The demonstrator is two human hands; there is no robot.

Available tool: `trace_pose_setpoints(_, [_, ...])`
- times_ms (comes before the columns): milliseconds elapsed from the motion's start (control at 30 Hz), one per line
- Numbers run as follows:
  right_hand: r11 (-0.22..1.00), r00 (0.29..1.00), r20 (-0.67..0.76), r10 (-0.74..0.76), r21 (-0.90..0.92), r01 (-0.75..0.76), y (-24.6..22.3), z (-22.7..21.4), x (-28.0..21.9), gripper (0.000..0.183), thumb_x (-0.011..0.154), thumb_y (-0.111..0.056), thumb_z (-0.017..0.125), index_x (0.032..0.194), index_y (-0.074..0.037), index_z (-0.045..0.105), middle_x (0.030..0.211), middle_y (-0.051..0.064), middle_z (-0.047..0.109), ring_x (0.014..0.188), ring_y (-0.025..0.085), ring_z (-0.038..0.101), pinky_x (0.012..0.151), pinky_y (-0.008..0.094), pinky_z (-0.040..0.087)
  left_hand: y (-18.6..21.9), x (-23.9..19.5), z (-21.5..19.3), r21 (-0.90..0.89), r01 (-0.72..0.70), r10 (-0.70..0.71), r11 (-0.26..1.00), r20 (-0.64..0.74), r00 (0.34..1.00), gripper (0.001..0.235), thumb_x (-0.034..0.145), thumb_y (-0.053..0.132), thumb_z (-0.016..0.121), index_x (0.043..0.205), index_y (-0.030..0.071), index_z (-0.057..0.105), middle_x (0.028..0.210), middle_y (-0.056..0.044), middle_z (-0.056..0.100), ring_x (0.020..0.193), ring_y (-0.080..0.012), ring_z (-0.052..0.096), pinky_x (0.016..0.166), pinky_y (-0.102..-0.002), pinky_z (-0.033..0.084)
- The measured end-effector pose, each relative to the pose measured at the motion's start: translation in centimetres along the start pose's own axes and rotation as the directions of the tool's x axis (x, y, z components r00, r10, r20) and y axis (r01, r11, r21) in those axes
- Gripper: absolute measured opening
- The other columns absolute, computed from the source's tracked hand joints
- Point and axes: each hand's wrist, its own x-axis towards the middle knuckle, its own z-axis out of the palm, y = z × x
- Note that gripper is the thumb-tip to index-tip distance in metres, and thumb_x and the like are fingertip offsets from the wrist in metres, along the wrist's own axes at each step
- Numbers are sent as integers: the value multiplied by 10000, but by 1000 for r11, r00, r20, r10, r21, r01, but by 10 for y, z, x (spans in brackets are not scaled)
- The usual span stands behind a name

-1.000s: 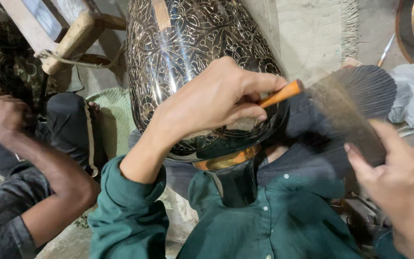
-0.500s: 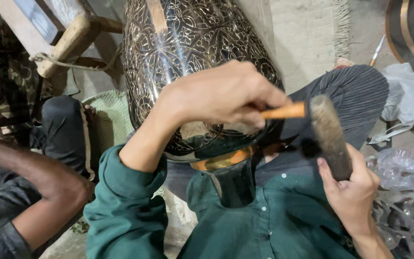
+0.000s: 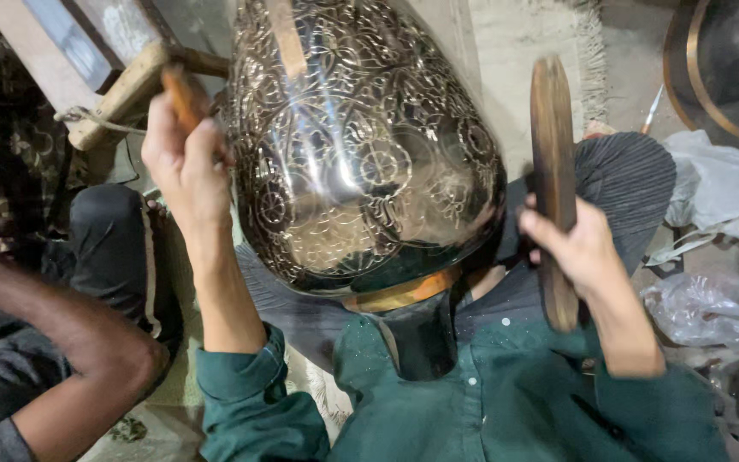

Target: The person uses a chisel and hammer to engrave floral patterns onto a large metal vessel. They repeatedly tap the chisel with the hammer to create fine lines on the surface.

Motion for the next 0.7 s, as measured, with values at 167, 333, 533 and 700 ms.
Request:
trace_pose_setpoints(167, [989,986,89,139,30,-142,-11,15,81,455,983,-412,660,1148,12,674,976,62,695,769,154,648,603,325,549,-108,-24,-34,78,193,-180,978,-146,973,108,957,83,481,989,40,575,899,-14,653,839,-108,599,785,-291,489])
trace_pose_setpoints(333, [973,977,170,126,169,-155,-9,23,106,539,991,-488,583,1214,-4,664,1153,82,738,1012,163,703,860,317,582,-178,-37,-35,-162,254,-267,954,-65,962,139,1014,163,543,943,54,593,875,17,564,851,-92,496,810,-278,424])
trace_pose_setpoints(533, [991,999,50,-20,135,13,2,24,93,518,1010,-476,626,1218,-3,661,1144,63,712,1010,153,646,889,316,531,-191,-43,-29,-382,294,-319,876,-1,948,197,1055,246,578,924,101,557,851,55,501,788,-64,444,724,-256,383])
trace_pose_setpoints(700, [937,955,1,-296,-194,291,-15,19,74,506,1011,-479,695,1119,14,661,1040,9,645,955,103,558,843,285,482,-183,-49,-19,-467,529,-551,709,100,828,190,956,322,491,935,169,601,787,58,615,652,-67,596,590,-267,521])
